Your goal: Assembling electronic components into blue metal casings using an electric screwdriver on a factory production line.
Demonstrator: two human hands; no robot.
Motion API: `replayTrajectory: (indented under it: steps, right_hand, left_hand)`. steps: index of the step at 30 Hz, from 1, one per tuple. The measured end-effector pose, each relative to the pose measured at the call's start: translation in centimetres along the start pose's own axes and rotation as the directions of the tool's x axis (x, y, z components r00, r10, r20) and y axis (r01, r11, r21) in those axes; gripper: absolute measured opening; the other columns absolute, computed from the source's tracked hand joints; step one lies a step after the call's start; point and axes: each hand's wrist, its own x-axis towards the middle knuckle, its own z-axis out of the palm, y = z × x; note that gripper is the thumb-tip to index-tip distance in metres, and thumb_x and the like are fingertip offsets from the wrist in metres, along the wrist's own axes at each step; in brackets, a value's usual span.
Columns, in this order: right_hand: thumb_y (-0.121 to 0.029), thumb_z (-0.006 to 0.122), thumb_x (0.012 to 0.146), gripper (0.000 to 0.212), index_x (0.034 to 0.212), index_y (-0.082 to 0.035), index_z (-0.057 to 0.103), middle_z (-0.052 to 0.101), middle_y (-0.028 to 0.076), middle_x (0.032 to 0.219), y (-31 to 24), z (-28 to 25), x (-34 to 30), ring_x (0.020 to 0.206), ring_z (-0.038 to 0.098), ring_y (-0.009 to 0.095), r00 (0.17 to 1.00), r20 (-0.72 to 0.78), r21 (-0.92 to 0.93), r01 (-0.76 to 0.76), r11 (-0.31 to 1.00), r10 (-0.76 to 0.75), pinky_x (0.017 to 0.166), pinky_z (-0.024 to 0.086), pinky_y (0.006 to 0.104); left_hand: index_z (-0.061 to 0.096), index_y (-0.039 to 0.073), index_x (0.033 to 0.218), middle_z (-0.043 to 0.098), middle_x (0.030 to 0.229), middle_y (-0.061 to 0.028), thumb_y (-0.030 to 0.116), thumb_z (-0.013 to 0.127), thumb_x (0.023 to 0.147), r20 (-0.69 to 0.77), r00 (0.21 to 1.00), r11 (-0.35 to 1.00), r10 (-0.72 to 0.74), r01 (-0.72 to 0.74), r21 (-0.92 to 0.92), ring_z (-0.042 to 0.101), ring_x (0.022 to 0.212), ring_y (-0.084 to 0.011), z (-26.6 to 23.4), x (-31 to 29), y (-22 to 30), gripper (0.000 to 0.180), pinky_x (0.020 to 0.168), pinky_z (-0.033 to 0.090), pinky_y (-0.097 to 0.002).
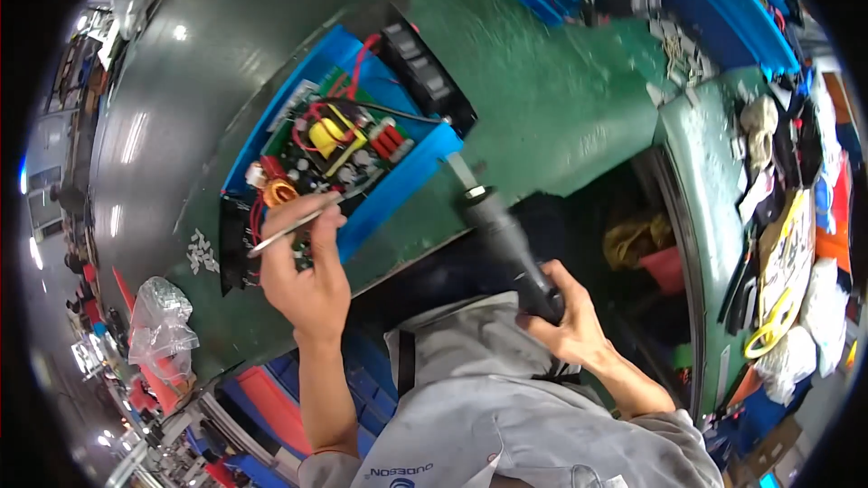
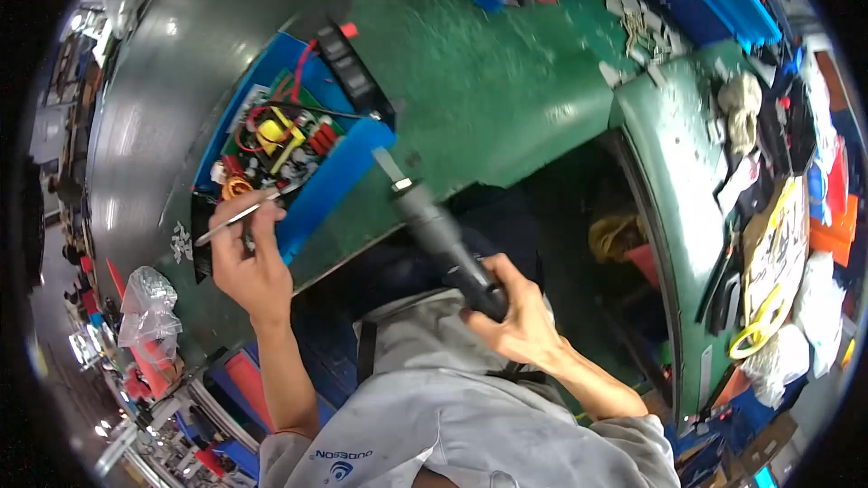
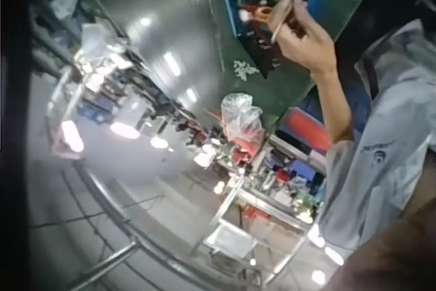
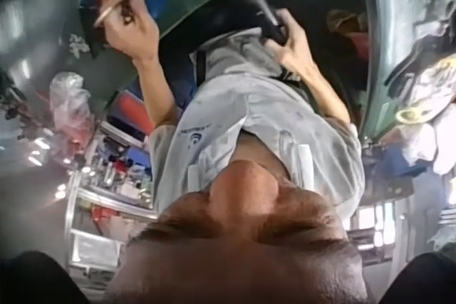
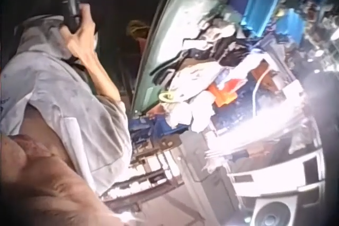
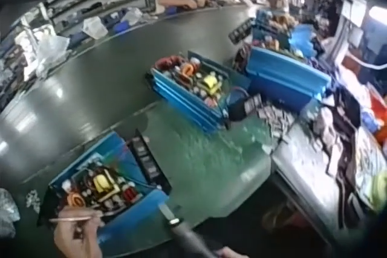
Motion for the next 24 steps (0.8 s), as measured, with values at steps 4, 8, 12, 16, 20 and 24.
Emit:
replayTrajectory:
  steps: [4, 8, 12, 16, 20, 24]
  right_hand:
    - [-0.011, 0.076, 0.077, 0.058, 0.128, -0.003, 0.050, 0.067, 0.015, 0.090, 0.6, 2.0, -0.3, 0.078, 0.065, 0.026, 0.977, 0.025, -0.090, 0.213, 0.973, -0.211, 0.073, 0.051, 0.0359]
    - [-0.029, 0.054, 0.101, 0.045, 0.132, 0.002, 0.046, 0.062, 0.017, 0.082, 0.3, 2.0, -0.3, 0.070, 0.061, 0.029, 0.964, 0.074, -0.052, 0.258, 0.965, -0.254, 0.069, 0.048, 0.0390]
    - [-0.033, 0.038, 0.107, 0.045, 0.134, 0.002, 0.046, 0.057, 0.015, 0.073, 0.8, 1.8, 0.0, 0.063, 0.055, 0.027, 0.962, 0.113, -0.003, 0.250, 0.968, -0.248, 0.063, 0.044, 0.0389]
    - [-0.041, 0.026, 0.109, 0.052, 0.134, 0.001, 0.046, 0.053, 0.013, 0.069, 0.8, 1.9, 0.0, 0.060, 0.053, 0.026, 0.968, 0.120, 0.015, 0.222, 0.975, -0.222, 0.061, 0.040, 0.0385]
    - [-0.043, 0.025, 0.109, 0.055, 0.134, 0.001, 0.047, 0.054, 0.014, 0.070, 0.4, 1.9, 0.2, 0.061, 0.053, 0.027, 0.973, 0.121, 0.041, 0.192, 0.980, -0.196, 0.062, 0.041, 0.0390]
    - [-0.046, 0.024, 0.109, 0.058, 0.135, 0.000, 0.048, 0.052, 0.013, 0.068, 0.3, 2.1, 0.3, 0.060, 0.052, 0.025, 0.976, 0.112, 0.054, 0.180, 0.982, -0.185, 0.062, 0.039, 0.0387]
  left_hand:
    - [0.062, -0.005, 0.108, 0.069, 0.101, -0.0115, -0.002, 0.062, 0.096, -0.018, 0.999, 0.997, -0.046, 0.047, 0.058, 0.066, 0.077, -0.0157, 0.2, -0.4, 0.1, 0.013, 0.070, 0.054, -0.0273]
    - [0.062, -0.006, 0.110, 0.071, 0.102, -0.0141, -0.001, 0.065, 0.096, -0.059, 0.997, 0.996, -0.054, 0.058, 0.067, 0.067, 0.080, -0.0145, 0.5, -0.4, 0.2, 0.016, 0.074, 0.055, -0.0259]
    - [0.063, -0.005, 0.110, 0.071, 0.101, -0.0131, 0.001, 0.066, 0.096, -0.043, 0.998, 0.992, -0.054, 0.059, 0.110, 0.067, 0.080, -0.0141, 0.8, -0.3, 0.4, 0.016, 0.074, 0.055, -0.0255]
    - [0.064, -0.005, 0.110, 0.071, 0.101, -0.0121, 0.002, 0.068, 0.095, -0.073, 0.994, 0.987, -0.076, 0.085, 0.134, 0.067, 0.084, -0.0139, 1.2, -0.4, 0.4, 0.017, 0.076, 0.056, -0.0259]
    - [0.065, -0.004, 0.109, 0.071, 0.101, -0.0114, 0.003, 0.069, 0.095, -0.086, 0.994, 0.990, -0.073, 0.083, 0.116, 0.067, 0.088, -0.0143, 1.3, -0.5, 0.2, 0.017, 0.079, 0.054, -0.0263]
    - [0.066, -0.004, 0.108, 0.071, 0.099, -0.0092, 0.003, 0.068, 0.095, -0.085, 0.995, 0.992, -0.045, 0.054, 0.110, 0.064, 0.086, -0.0132, 1.6, -0.5, 0.2, 0.015, 0.078, 0.052, -0.0266]
